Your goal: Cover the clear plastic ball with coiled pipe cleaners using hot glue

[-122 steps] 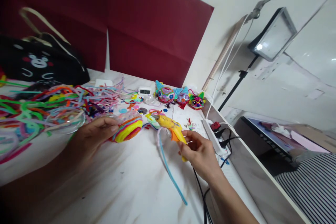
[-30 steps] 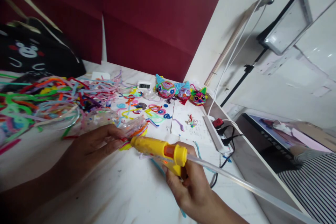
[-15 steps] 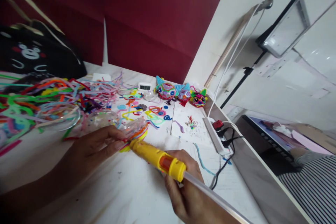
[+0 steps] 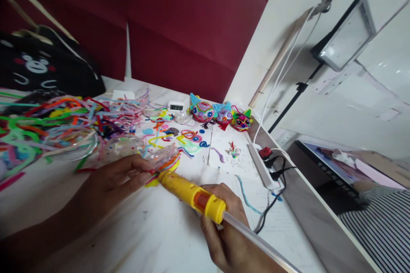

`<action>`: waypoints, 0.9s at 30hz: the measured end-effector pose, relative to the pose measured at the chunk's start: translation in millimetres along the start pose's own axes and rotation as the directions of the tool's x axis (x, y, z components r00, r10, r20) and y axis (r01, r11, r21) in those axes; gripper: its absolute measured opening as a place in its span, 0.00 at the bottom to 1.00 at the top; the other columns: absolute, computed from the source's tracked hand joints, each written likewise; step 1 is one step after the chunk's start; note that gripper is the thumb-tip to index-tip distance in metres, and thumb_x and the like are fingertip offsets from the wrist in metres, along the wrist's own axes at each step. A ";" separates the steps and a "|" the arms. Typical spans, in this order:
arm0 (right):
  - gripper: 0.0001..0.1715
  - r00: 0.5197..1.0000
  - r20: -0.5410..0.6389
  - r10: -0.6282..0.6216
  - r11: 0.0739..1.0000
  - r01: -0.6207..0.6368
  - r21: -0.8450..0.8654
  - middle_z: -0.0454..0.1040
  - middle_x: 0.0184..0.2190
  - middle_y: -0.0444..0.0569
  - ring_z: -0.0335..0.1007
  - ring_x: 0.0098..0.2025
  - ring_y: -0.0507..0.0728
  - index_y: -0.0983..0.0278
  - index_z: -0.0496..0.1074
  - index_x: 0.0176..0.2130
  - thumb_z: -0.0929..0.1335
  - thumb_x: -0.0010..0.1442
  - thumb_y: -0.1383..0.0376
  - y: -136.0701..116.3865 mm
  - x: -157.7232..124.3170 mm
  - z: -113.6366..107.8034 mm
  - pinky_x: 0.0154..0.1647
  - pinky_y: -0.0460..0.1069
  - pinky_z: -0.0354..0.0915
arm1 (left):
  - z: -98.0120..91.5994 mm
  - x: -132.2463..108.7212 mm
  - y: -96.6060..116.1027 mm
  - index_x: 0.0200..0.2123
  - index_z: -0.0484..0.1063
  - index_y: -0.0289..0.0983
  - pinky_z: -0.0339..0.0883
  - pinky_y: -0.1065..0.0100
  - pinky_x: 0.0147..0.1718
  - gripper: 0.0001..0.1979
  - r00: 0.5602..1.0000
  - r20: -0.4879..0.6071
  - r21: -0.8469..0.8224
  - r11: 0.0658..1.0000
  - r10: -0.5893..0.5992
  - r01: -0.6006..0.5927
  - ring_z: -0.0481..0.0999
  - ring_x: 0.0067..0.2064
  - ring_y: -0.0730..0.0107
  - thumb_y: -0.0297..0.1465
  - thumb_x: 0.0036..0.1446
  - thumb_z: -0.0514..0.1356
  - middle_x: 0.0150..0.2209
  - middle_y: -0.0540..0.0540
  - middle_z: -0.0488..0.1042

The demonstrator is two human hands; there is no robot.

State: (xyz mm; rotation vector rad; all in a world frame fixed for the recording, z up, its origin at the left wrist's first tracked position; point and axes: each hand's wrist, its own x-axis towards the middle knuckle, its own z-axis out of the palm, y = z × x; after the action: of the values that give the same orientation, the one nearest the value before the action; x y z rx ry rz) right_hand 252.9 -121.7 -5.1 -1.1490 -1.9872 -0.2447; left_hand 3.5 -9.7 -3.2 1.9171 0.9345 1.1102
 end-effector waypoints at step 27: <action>0.26 1.000 0.011 -0.005 0.999 0.005 0.041 0.73 0.45 0.55 0.72 0.44 0.63 0.63 0.62 0.58 0.66 0.61 0.73 8.1 -10.5 3.9 0.46 0.59 0.72 | -0.2 1.4 -1.8 0.33 0.75 0.43 0.70 0.64 0.38 0.08 0.998 0.005 -0.087 0.994 -0.062 0.062 0.78 0.37 0.60 0.40 0.58 0.62 0.32 0.50 0.79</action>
State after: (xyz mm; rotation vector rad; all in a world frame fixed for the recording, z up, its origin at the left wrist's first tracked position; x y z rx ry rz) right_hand 259.9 -121.8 -17.1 -1.1221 -1.9956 -0.2003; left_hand 3.5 -7.5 -4.2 1.8070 0.9227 1.0943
